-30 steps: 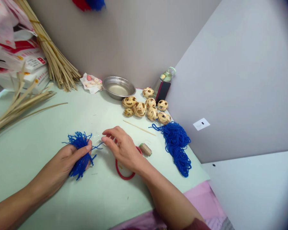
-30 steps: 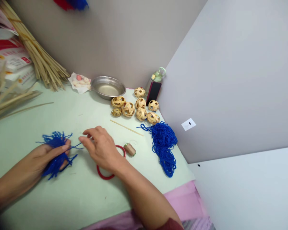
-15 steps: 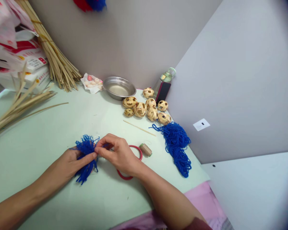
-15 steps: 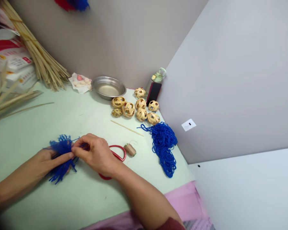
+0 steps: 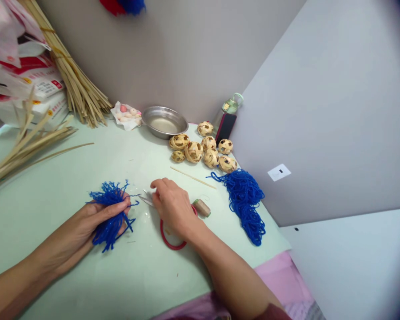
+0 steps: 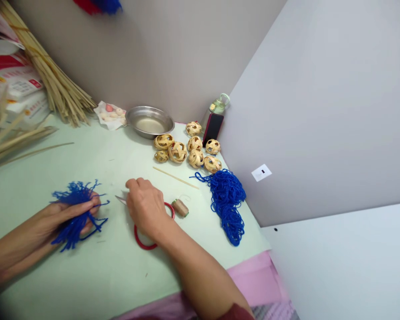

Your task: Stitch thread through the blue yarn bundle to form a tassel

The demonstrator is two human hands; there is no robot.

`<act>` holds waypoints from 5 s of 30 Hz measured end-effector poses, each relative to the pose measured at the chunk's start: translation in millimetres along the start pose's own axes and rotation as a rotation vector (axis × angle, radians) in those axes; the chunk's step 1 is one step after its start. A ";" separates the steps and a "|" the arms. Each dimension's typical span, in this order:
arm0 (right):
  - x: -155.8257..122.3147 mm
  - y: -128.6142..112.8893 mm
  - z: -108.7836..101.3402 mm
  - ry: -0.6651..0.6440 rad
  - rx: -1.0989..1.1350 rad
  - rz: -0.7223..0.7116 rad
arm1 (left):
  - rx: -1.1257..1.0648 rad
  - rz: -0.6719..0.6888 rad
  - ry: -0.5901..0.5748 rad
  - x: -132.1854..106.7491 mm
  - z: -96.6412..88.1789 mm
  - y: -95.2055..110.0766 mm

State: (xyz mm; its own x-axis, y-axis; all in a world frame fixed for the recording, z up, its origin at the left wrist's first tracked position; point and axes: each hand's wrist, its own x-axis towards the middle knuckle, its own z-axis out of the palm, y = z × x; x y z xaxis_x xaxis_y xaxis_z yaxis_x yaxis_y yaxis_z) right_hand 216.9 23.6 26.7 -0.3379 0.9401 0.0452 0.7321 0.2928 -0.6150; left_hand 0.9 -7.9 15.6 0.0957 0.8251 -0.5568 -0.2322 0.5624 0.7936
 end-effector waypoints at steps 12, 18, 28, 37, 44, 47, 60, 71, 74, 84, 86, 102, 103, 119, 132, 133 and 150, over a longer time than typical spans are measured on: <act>0.0 -10.3 5.3 -0.351 0.780 -0.059 | 0.127 0.131 -0.046 -4.2 6.2 0.8; 2.8 -8.5 9.1 -0.200 0.882 0.042 | 0.113 0.166 -0.021 -1.5 5.7 -2.0; 2.2 -18.4 4.0 -0.170 0.910 0.133 | 0.153 0.158 -0.041 -3.0 5.1 -1.7; 2.5 -15.5 8.6 -0.230 0.940 0.153 | 0.209 0.165 -0.076 -5.4 9.9 2.6; 0.1 -17.7 7.6 -0.246 0.899 0.190 | 0.174 0.099 -0.044 -6.2 10.4 2.5; 0.1 -19.1 6.7 -0.235 0.890 0.201 | 0.177 0.080 -0.036 -7.4 11.6 3.8; -0.1 -16.5 10.5 -0.182 0.825 0.030 | 0.211 0.101 -0.054 -6.7 12.1 3.8; 1.0 -14.4 10.1 -0.310 0.917 0.134 | 0.164 0.138 0.008 -2.4 4.3 -3.7; 1.8 -16.2 11.7 -0.301 0.978 0.157 | 0.167 0.136 0.000 1.6 1.4 -8.1; 0.5 -17.7 13.5 -0.264 0.966 0.151 | 0.176 0.140 -0.037 -5.6 8.0 -0.8; 0.1 -17.7 13.8 -0.264 0.959 0.157 | 0.165 0.135 -0.043 -6.9 9.2 1.0; 2.5 -12.8 19.8 -0.280 1.017 0.185 | 0.116 0.124 -0.035 -0.8 1.7 -4.5; 2.1 -12.9 19.6 -0.279 1.012 0.202 | 0.118 0.126 -0.033 -0.6 1.5 -4.5; 1.9 -12.4 20.9 -0.250 1.017 0.216 | 0.040 0.103 -0.077 4.3 -9.3 -7.8; 5.9 -8.4 24.7 -0.173 1.066 0.147 | 0.183 0.170 -0.030 4.0 -1.3 -5.7; 5.9 -8.9 23.6 -0.175 1.081 0.149 | 0.226 0.171 -0.030 3.6 -0.1 -5.4; 1.6 -8.9 9.4 -0.411 1.056 0.131 | -0.126 0.058 -0.097 1.9 -7.2 4.2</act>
State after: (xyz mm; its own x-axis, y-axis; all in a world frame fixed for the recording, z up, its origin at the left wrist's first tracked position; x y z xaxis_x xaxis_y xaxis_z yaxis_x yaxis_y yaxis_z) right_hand 204.2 20.9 24.8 -0.6060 0.7673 -0.2097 -0.0215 -0.2793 -0.9600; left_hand -6.9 -4.4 16.1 0.1698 0.8610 -0.4795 -0.3589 0.5072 0.7835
